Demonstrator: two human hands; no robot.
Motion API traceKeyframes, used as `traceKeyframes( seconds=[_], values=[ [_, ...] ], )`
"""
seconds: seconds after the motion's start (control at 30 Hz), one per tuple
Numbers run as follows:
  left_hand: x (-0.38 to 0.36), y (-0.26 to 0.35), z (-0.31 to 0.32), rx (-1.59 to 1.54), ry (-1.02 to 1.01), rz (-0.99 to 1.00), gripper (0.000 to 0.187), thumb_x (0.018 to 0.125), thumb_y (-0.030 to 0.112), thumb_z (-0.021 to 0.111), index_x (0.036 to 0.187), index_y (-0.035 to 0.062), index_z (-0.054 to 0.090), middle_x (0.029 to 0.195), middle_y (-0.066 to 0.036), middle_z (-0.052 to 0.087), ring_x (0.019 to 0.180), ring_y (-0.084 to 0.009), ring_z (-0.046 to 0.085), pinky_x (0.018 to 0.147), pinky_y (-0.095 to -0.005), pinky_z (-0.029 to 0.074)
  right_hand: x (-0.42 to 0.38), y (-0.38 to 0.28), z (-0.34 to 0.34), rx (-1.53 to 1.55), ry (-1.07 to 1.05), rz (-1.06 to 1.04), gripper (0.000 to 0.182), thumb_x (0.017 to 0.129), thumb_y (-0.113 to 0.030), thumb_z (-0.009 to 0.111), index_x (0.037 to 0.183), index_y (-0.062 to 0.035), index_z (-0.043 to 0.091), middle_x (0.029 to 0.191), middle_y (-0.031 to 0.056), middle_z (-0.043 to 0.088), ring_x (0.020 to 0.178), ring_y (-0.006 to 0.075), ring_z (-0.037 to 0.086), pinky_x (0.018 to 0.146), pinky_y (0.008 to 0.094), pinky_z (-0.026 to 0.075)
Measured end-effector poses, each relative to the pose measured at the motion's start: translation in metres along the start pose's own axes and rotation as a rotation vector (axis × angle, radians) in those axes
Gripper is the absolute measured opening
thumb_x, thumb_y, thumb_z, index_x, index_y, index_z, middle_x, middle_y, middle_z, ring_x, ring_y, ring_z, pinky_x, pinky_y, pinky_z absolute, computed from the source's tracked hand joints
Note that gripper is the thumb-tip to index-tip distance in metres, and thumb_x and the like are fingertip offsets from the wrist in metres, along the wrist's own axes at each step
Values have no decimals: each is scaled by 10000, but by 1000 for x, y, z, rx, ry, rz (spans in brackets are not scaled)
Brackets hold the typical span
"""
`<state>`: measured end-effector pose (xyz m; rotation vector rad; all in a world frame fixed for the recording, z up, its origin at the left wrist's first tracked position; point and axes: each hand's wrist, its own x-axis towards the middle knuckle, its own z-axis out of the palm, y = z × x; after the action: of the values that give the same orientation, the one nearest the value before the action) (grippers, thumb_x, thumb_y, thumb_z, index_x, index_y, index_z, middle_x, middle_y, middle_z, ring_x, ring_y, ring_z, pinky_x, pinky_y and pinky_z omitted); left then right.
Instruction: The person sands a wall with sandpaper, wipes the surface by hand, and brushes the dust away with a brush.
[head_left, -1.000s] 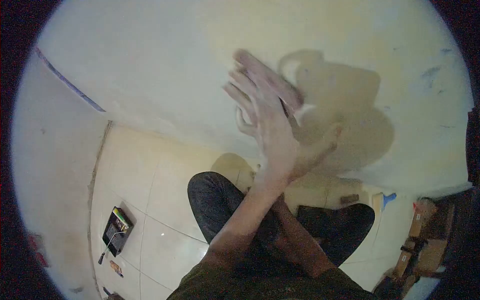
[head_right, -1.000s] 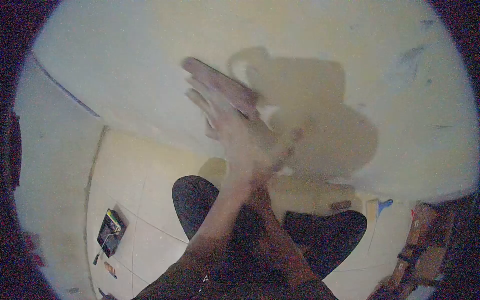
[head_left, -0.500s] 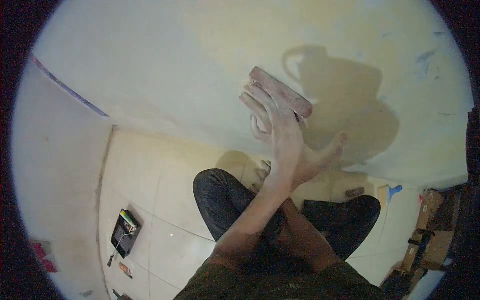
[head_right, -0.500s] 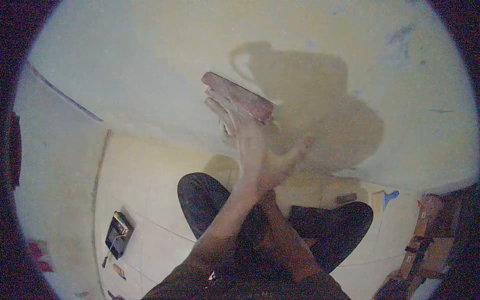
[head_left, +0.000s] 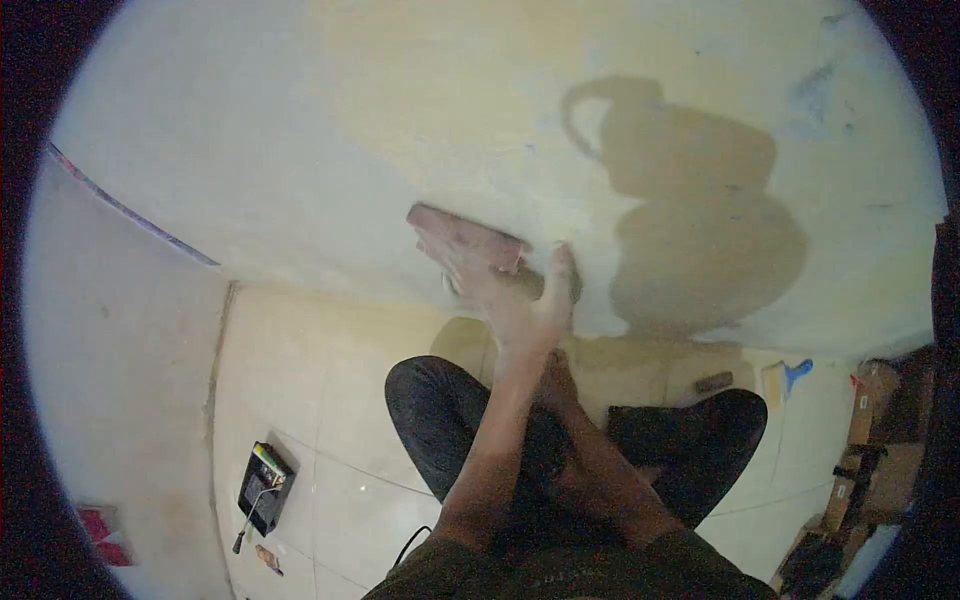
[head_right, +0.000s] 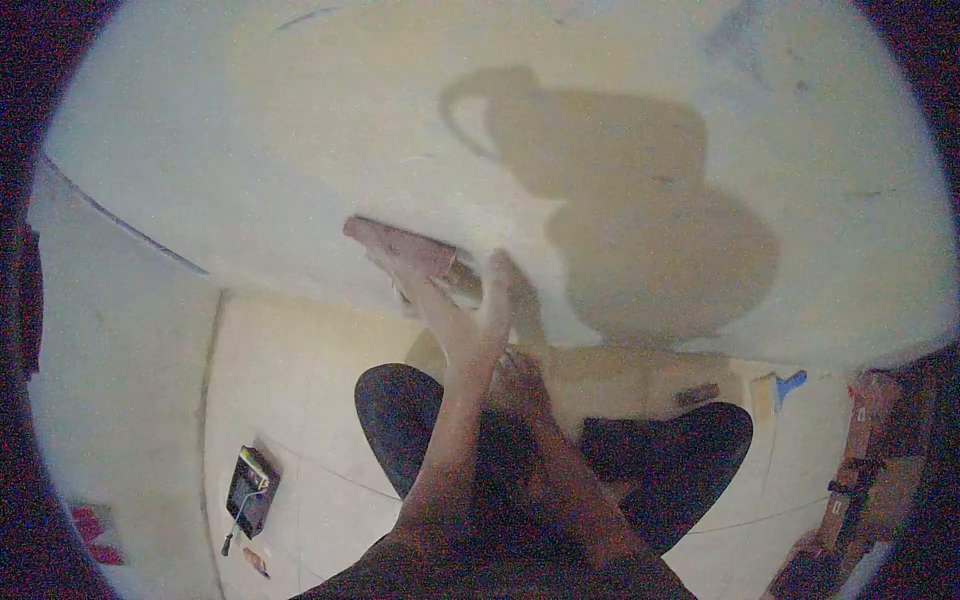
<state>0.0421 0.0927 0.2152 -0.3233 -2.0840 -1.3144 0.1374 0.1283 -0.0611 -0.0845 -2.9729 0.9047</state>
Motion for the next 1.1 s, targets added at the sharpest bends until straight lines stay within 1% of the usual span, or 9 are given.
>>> traceKeyframes(
  seconds=[0.13,0.23,0.33,0.53,0.73,0.83,0.97,1.0,1.1],
  values=[
    [-11,-35,-14,188,-98,-37,864,959,365,681,1593,-1,221,1665,-308,110,1557,-464,16,1236,-561,25,-10,-5,-4,1,179,-109,585,938,-536,595,1365,-136,615,1489,140,504,1397,334,442,1133,559,332],
    [-15,-87,-30,405,-99,127,739,1017,356,595,1585,14,268,1669,-277,157,1550,-475,90,1232,-563,92,-6,-11,-15,-108,175,-186,596,925,-555,603,1342,-130,632,1467,133,515,1391,321,447,1122,554,346],
    [-18,-127,-53,240,-33,187,660,1061,359,504,1563,-14,295,1655,-267,222,1523,-469,214,1212,-549,197,-6,-12,-18,-89,199,-190,590,919,-571,605,1323,-142,646,1464,120,518,1394,306,444,1115,548,352],
    [-32,-172,-44,4,215,-341,601,1079,363,452,1460,-98,390,1465,-283,445,1376,-429,426,1165,-495,306,-7,-22,-21,-97,248,-204,539,922,-562,608,1271,-155,673,1451,110,531,1388,300,449,1091,530,368],
    [-35,-201,2,159,202,-341,592,1073,399,487,1380,-106,450,1350,-254,493,1267,-358,500,1082,-463,377,20,12,-6,-9,338,-265,472,936,-509,618,1236,-153,687,1422,100,566,1365,292,468,1083,508,373],
    [-29,-197,1,-77,242,-379,501,1079,345,477,1251,-115,571,1355,-271,502,1250,-367,502,1049,-476,402,23,19,-17,67,296,-231,451,939,-475,624,1238,-142,685,1393,98,592,1339,295,491,1077,508,380],
    [-20,-183,-30,-296,253,-658,439,1075,349,502,1088,-74,622,1099,-186,669,972,-233,605,902,-398,478,27,9,-10,170,315,-253,416,946,-411,623,1238,-120,682,1317,117,645,1277,321,548,1078,531,380],
    [-22,-197,-29,-237,223,-565,410,1065,320,501,1001,-60,640,947,-139,688,890,-229,624,848,-402,493,28,14,-7,191,250,-222,432,966,-409,606,1282,-117,652,1350,132,621,1305,333,526,1100,520,374],
    [-26,-197,-27,-303,245,-583,375,1052,272,477,875,-21,628,887,-121,684,834,-227,629,838,-411,495,20,14,-18,265,81,-70,460,1009,-392,570,1373,-111,591,1409,169,578,1333,371,507,1123,500,389]
  ],
)
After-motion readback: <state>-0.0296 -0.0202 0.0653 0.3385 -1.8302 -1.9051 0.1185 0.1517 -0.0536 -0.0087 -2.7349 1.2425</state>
